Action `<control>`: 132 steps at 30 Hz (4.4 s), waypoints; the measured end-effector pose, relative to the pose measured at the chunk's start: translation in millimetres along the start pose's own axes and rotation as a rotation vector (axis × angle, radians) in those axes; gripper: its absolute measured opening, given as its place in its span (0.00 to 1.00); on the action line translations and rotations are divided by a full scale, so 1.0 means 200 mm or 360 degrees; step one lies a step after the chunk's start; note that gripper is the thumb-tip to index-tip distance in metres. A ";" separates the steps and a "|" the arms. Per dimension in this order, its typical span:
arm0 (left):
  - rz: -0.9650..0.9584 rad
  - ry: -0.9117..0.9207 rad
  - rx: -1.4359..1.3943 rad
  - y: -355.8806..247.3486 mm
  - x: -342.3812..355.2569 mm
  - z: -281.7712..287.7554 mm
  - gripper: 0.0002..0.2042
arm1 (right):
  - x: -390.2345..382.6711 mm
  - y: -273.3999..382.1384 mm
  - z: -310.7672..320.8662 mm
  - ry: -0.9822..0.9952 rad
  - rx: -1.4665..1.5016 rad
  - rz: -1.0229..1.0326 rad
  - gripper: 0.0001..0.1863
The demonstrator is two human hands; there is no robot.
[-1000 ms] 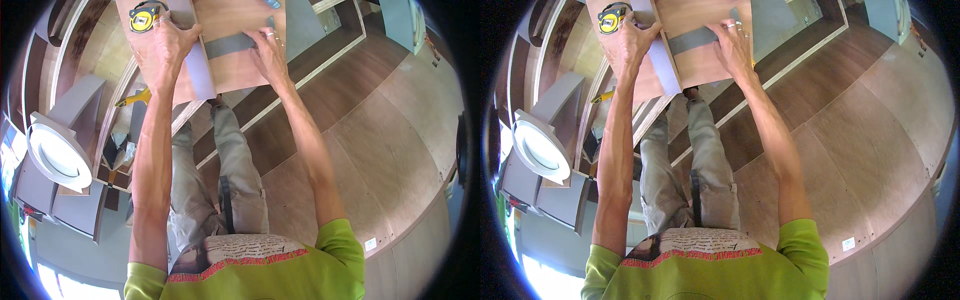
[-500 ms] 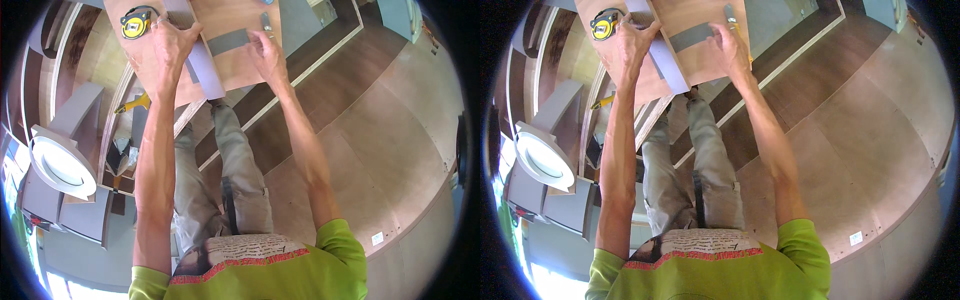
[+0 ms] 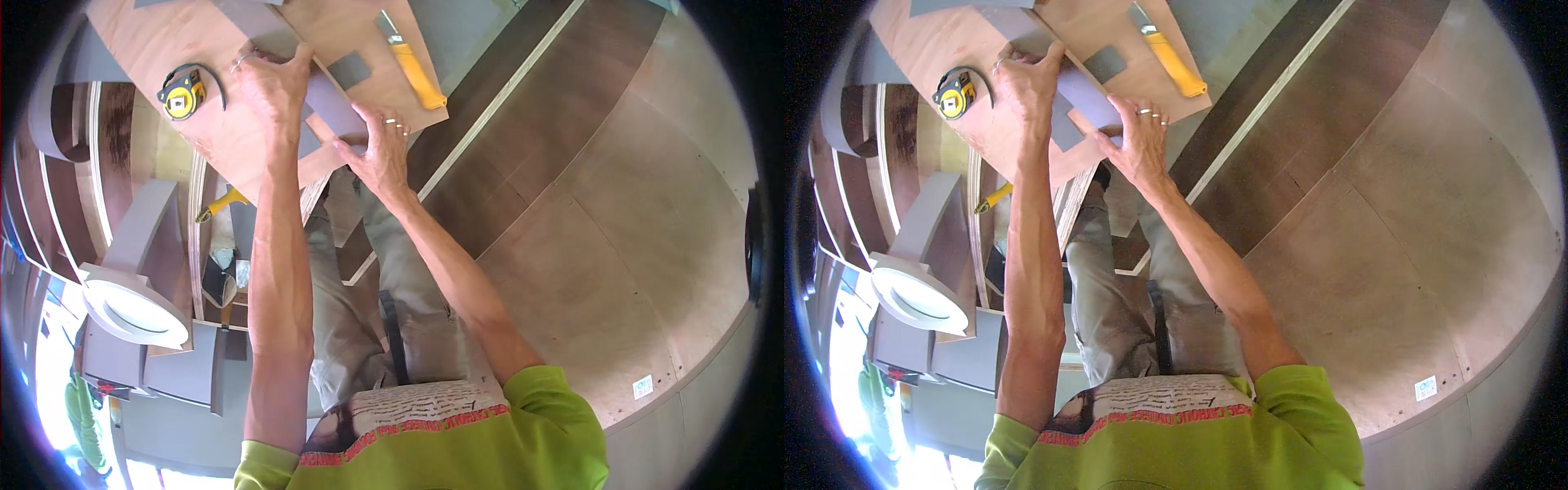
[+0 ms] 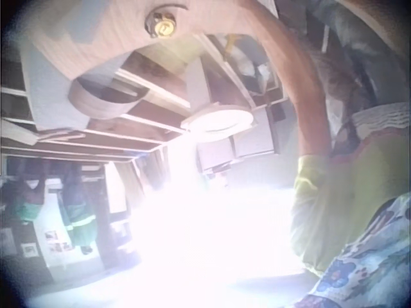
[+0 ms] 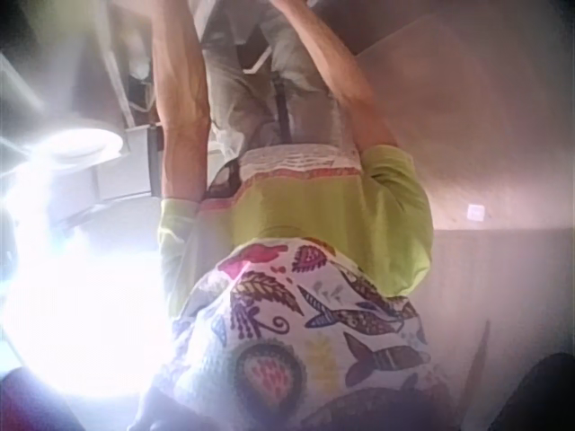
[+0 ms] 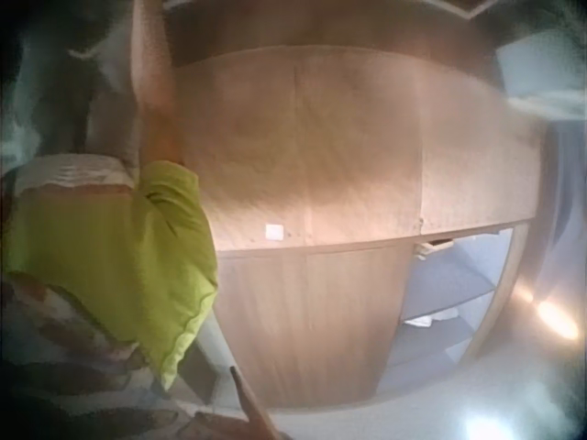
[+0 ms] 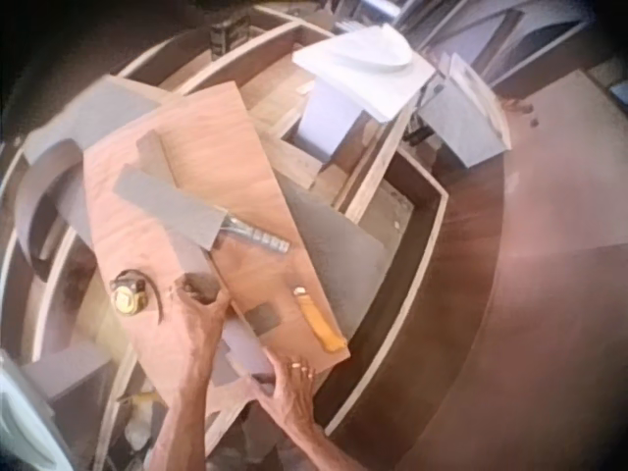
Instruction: The person measures strips of laminate material using a tape measure and pencil, then cuts the pieces using a utility knife. The person then fits the cut pieces against a wooden frame in a renovation environment.
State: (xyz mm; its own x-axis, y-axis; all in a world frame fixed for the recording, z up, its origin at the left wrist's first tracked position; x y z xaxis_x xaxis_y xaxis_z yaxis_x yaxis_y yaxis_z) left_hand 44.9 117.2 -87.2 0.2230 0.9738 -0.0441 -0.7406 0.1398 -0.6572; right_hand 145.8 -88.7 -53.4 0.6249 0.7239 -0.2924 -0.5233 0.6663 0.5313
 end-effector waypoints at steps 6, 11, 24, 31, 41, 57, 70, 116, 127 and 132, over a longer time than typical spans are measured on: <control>0.0030 -0.0071 -0.0128 -0.03 -0.01 0.00 0.28 | 0.02 -0.07 -0.03 0.0038 0.0045 -0.0044 0.38; 0.0009 -0.0027 -0.0146 -0.09 0.00 0.00 0.27 | 0.03 -0.09 -0.01 0.0045 0.0116 -0.0073 0.37; 0.0011 0.0025 -0.0241 -0.16 0.01 -0.03 0.23 | 0.04 -0.09 0.01 0.0024 0.0153 -0.0051 0.37; 0.0001 0.0039 -0.0242 -0.08 0.02 -0.05 0.24 | 0.04 -0.08 0.01 0.0021 0.0175 -0.0032 0.38; 0.0075 0.0010 -0.0314 -0.14 0.00 -0.02 0.26 | 0.05 -0.09 0.00 0.0053 0.0196 -0.0070 0.36; 0.0139 0.0024 -0.0311 -0.11 -0.01 0.00 0.30 | 0.05 -0.09 0.00 0.0020 0.0227 -0.0013 0.37; 0.0136 -0.0011 -0.0308 -0.05 -0.02 -0.01 0.35 | 0.05 -0.10 -0.04 0.0071 0.0172 -0.0007 0.36; -0.0541 0.1070 -0.0474 0.09 0.01 0.19 0.08 | 0.38 0.22 0.31 -0.0217 -0.0055 0.0351 0.31; -0.0773 0.0985 -0.0403 -0.05 0.11 0.08 0.12 | 0.41 0.33 0.20 -0.0118 0.0082 0.0298 0.27; -0.0584 0.0931 -0.0692 -0.08 0.10 0.14 0.16 | 0.11 0.07 0.12 0.0082 0.0620 -0.0276 0.26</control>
State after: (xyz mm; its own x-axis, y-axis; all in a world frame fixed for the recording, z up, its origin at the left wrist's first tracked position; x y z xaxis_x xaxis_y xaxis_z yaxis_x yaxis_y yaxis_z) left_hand 43.7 140.0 -56.6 0.7876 0.6114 -0.0761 -0.2708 0.2326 -0.9341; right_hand 166.8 -67.2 -33.3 0.6493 0.6218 -0.4380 -0.1488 0.6686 0.7286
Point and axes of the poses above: each hand's wrist, its own x-axis towards the middle knuckle, its own z-axis out of the back of the hand, y = z × x, the point moved 10 cm from there along x, towards the middle knuckle, and after that the axes turned 12 degrees about -z, right-handed, at the moved point
